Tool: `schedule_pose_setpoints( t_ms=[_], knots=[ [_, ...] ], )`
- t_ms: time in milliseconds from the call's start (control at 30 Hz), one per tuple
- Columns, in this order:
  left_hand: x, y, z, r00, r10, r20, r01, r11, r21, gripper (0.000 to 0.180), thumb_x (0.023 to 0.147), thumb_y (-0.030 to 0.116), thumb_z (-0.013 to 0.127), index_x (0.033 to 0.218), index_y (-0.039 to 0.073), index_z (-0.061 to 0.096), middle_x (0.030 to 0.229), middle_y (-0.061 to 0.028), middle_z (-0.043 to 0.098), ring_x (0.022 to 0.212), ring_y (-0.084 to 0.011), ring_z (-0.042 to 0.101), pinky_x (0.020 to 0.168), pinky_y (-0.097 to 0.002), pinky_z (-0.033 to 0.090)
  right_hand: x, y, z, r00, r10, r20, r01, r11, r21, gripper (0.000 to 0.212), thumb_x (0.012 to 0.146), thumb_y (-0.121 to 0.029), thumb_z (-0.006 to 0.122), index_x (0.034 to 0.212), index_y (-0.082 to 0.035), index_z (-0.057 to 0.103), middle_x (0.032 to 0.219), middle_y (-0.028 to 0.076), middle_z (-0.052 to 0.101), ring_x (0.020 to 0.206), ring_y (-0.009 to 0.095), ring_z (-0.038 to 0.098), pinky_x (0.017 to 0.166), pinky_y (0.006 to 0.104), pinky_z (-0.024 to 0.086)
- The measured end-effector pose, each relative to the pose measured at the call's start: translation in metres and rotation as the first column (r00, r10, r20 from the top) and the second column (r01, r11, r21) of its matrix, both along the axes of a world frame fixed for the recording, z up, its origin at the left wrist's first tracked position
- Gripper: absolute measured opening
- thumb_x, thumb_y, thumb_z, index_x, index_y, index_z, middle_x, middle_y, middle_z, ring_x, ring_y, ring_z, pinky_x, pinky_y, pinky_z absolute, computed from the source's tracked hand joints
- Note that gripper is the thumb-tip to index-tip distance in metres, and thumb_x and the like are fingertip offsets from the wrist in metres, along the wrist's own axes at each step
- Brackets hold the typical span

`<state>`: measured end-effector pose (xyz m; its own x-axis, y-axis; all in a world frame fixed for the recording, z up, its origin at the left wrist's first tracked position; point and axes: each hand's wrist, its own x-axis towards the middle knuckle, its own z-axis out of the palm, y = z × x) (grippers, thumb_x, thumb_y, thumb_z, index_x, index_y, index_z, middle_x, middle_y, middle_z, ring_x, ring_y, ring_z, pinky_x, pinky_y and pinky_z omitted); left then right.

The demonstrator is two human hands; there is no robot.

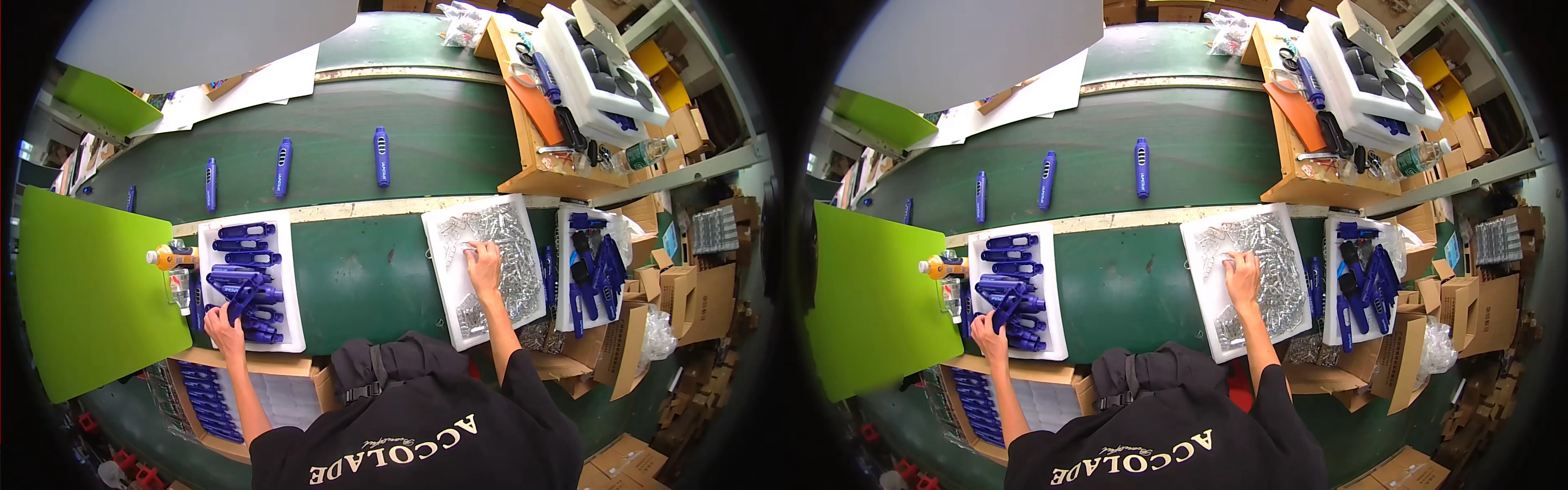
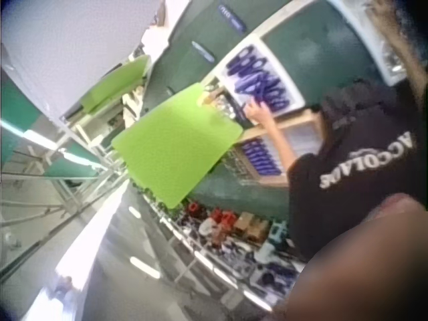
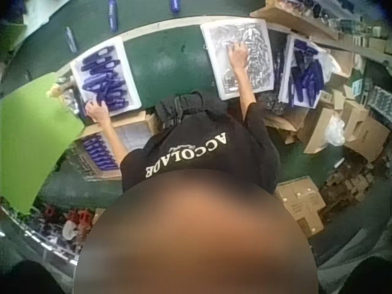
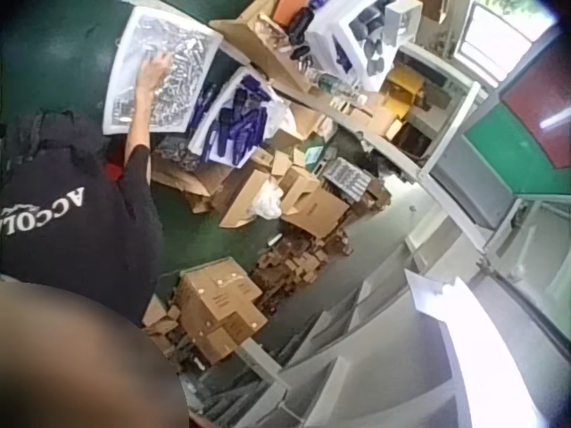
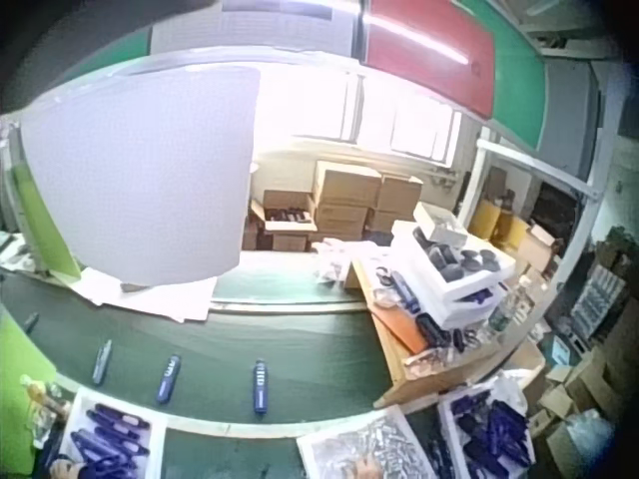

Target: The person assembles internal components into blue handheld electronic housings by hand, taking components from cardboard boxes and inserting them into the housings.

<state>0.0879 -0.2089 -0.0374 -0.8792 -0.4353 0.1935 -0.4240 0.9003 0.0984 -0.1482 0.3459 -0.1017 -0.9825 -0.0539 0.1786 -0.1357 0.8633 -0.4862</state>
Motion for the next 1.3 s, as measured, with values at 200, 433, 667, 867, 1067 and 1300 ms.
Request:
schedule_pose_setpoints(
  t_ms=[200, 433, 667, 867, 1067, 1300],
  knots=[
    [0.007, 0.039, 0.048, 0.983, 0.17, -0.068, -0.149, 0.959, 0.241, 0.036, 0.08, 0.013, 0.077, 0.11, 0.004, 0.058, 0.099, -0.0166, 0.061, 0.095, -0.0361, 0.06, 0.09, -0.045, 0.045, -0.001, -0.009, 0.021, 0.994, -0.053, -0.093, 0.047, 0.996, -0.069, 0.015, 0.081, -0.013, 0.076, 0.091, -0.005, 0.07, 0.093, 0.012, 0.057, 0.094, 0.032, 0.055, 0.084, 0.041, 0.046],
    [-0.012, 0.161, 0.046, 0.987, 0.096, 0.132, -0.135, 0.024, 0.991, 0.026, 0.087, 0.005, 0.073, 0.093, 0.006, 0.048, 0.074, -0.0054, 0.061, 0.049, -0.0146, 0.058, 0.048, -0.0283, 0.049, 0.036, -0.046, 0.076, 0.964, 0.19, 0.185, 0.083, 0.444, -0.892, 0.017, 0.086, -0.003, 0.075, 0.097, -0.001, 0.061, 0.1, 0.007, 0.067, 0.08, 0.007, 0.062, 0.068, 0.0205, 0.051],
    [-0.057, 0.265, 0.069, 0.995, 0.055, -0.08, 0.096, -0.456, 0.885, 0.038, 0.106, 0.04, 0.043, 0.103, 0.003, 0.049, 0.067, -0.0069, 0.053, 0.041, -0.0126, 0.045, 0.046, -0.0282, 0.043, 0.076, -0.068, 0.145, 0.912, 0.358, 0.201, 0.091, 0.302, -0.949, 0.018, 0.095, -0.004, 0.065, 0.111, 0.002, 0.061, 0.087, 0.006, 0.066, 0.075, 0.008, 0.062, 0.063, 0.0202, 0.045],
    [-0.072, 0.28, 0.078, 0.968, -0.103, -0.227, 0.18, -0.344, 0.922, 0.032, 0.106, 0.025, 0.048, 0.124, -0.001, 0.051, 0.08, -0.0069, 0.063, 0.063, -0.0131, 0.06, 0.058, -0.0263, 0.049, 0.09, -0.064, 0.164, 0.899, 0.362, 0.247, 0.229, 0.09, -0.969, 0.018, 0.093, 0.001, 0.064, 0.111, 0.003, 0.061, 0.087, 0.009, 0.067, 0.072, 0.011, 0.063, 0.063, 0.0223, 0.047],
    [-0.065, 0.29, 0.086, 0.976, -0.128, -0.178, 0.132, -0.308, 0.942, 0.021, 0.104, 0.015, 0.047, 0.117, 0.0, 0.051, 0.086, -0.0072, 0.064, 0.065, -0.0116, 0.06, 0.062, -0.0256, 0.048, 0.102, -0.076, 0.191, 0.89, 0.393, 0.233, 0.184, 0.159, -0.97, 0.018, 0.089, 0.004, 0.067, 0.107, 0.002, 0.064, 0.091, 0.01, 0.069, 0.074, 0.011, 0.064, 0.063, 0.0222, 0.05],
    [-0.061, 0.3, 0.1, 0.975, -0.136, -0.176, 0.134, -0.275, 0.952, 0.016, 0.101, 0.009, 0.048, 0.114, 0.001, 0.051, 0.083, -0.0041, 0.061, 0.063, -0.0092, 0.055, 0.06, -0.0245, 0.046, 0.107, -0.104, 0.187, 0.952, 0.307, -0.023, -0.212, 0.599, -0.772, 0.016, 0.086, -0.002, 0.074, 0.1, 0.002, 0.069, 0.082, 0.006, 0.072, 0.06, 0.006, 0.062, 0.052, 0.0217, 0.048]
  ],
)
